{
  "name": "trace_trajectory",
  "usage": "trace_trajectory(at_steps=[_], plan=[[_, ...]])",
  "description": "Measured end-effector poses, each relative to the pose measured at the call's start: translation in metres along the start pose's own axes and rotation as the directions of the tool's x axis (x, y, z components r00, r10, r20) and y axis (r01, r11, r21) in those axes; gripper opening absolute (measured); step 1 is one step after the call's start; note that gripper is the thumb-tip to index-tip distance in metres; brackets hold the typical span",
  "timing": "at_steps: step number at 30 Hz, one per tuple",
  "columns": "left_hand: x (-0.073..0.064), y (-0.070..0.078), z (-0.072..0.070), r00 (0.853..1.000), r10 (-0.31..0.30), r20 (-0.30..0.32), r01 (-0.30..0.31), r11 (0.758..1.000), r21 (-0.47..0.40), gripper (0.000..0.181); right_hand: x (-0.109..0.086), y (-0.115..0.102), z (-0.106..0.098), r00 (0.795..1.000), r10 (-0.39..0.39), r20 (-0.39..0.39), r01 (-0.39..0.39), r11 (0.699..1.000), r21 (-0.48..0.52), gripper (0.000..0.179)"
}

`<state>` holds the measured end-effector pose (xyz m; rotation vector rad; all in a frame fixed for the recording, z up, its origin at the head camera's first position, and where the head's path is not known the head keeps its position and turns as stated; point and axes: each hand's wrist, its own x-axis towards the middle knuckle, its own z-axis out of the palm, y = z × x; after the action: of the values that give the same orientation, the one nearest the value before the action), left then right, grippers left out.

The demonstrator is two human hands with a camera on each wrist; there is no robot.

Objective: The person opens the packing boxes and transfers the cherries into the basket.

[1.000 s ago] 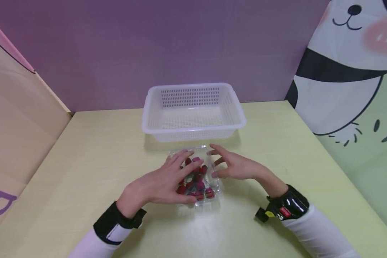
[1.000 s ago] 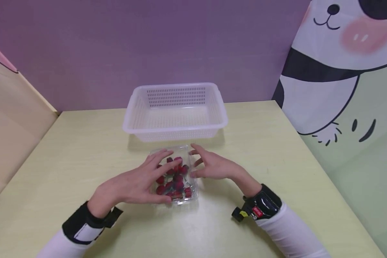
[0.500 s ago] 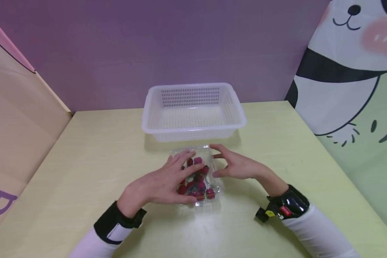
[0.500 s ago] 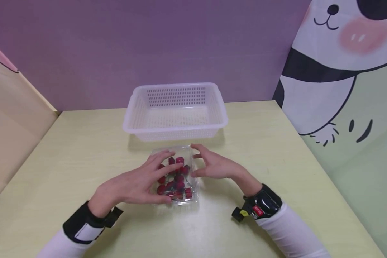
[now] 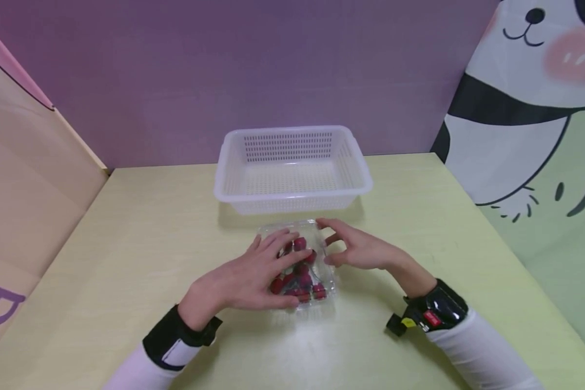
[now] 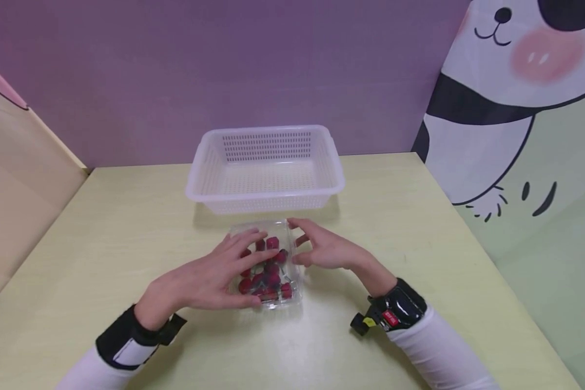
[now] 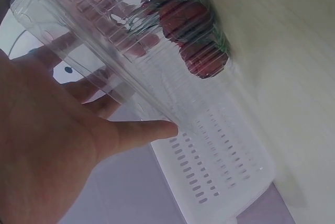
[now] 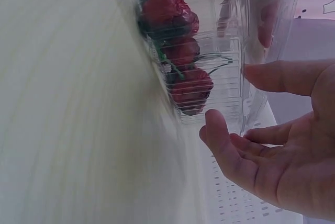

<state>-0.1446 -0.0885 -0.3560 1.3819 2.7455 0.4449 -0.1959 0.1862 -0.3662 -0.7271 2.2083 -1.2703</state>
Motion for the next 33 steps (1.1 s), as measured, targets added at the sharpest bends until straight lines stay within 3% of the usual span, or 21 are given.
trace_trajectory(at_steps=[6, 13, 21, 33], plan=[[-0.0003, 0.0007, -0.0002, 1.0, 0.021, -0.001, -0.021, 1.0, -0.007, 0.08, 0.0008, -0.0011, -0.0008, 1.0, 0.006, -0.01, -0.006, 1.0, 0.0, 0.079], [-0.0009, -0.0003, 0.0, 1.0, 0.021, 0.021, -0.021, 0.999, -0.027, 0.081, 0.004, 0.004, 0.0014, 0.999, 0.019, -0.032, -0.015, 0.993, 0.115, 0.069], [-0.0011, 0.0009, -0.0016, 0.999, 0.008, 0.031, -0.009, 1.0, 0.011, 0.081, 0.0052, 0.0045, 0.0038, 0.999, -0.042, -0.024, 0.044, 0.995, 0.095, 0.08], [0.0009, 0.0003, -0.0024, 0.987, 0.143, -0.076, -0.14, 0.989, 0.04, 0.071, 0.0094, 0.0043, 0.0055, 0.993, -0.013, -0.117, 0.016, 0.999, 0.03, 0.073]])
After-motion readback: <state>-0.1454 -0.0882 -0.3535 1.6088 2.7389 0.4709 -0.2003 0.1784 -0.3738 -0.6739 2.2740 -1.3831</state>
